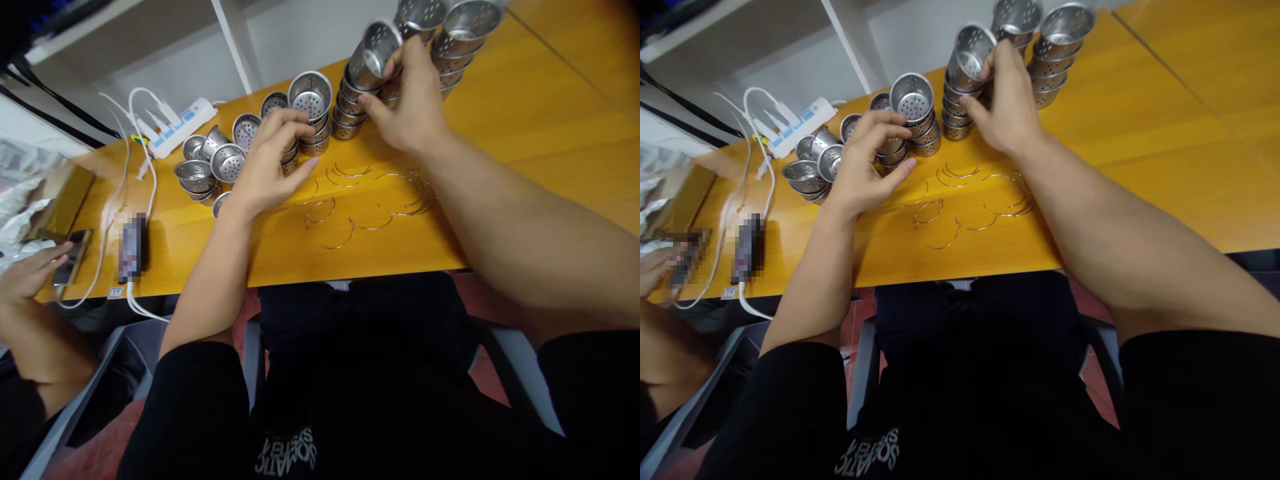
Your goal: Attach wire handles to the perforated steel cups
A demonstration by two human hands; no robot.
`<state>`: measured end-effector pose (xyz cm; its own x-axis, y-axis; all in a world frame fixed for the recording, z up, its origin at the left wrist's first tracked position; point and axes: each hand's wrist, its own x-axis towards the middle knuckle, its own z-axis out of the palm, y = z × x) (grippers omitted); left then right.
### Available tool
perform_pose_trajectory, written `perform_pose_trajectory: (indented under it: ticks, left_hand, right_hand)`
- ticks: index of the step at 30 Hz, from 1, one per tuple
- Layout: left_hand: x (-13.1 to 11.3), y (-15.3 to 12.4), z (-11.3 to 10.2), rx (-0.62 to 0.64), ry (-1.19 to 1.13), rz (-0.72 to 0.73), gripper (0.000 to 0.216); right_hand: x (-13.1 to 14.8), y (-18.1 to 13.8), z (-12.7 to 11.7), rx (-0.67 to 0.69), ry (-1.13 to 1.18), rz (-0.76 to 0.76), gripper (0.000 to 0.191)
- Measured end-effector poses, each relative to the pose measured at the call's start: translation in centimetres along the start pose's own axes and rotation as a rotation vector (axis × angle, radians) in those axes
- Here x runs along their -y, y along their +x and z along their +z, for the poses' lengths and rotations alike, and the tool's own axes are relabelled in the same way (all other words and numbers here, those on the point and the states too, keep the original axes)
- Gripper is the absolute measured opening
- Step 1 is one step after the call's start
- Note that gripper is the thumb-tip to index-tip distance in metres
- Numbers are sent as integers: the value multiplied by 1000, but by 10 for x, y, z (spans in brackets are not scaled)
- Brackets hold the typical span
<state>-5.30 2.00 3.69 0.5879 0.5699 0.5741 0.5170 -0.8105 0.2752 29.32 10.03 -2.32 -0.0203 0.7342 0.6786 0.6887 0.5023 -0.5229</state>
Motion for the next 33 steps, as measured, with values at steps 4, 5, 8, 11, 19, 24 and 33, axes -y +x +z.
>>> perform_pose_trajectory:
  ticks: [4,5,8,11,19,24,33]
  left_hand:
    - [-1,0,-1,24,-50,-33,43]
    - [-1,0,-1,26,-53,-38,43]
    - [0,0,0,23,-39,-29,43]
    - [2,-1,1,30,-36,-15,43]
    - [0,-1,-1,21,-49,-27,45]
    - [14,-3,11,-12,-137,-59,83]
    - [48,-9,66,11,-315,-68,138]
  right_hand:
    - [-1,-2,-4,2,2,-24,60]
    - [-3,-2,-6,7,6,-38,66]
    - [-7,-1,-9,34,-4,-81,68]
    - [-10,0,-10,55,1,-68,50]
    - [3,-2,-20,-9,28,-78,25]
    - [44,-4,-50,-84,69,-195,27]
    - [97,-26,-72,513,410,-372,42]
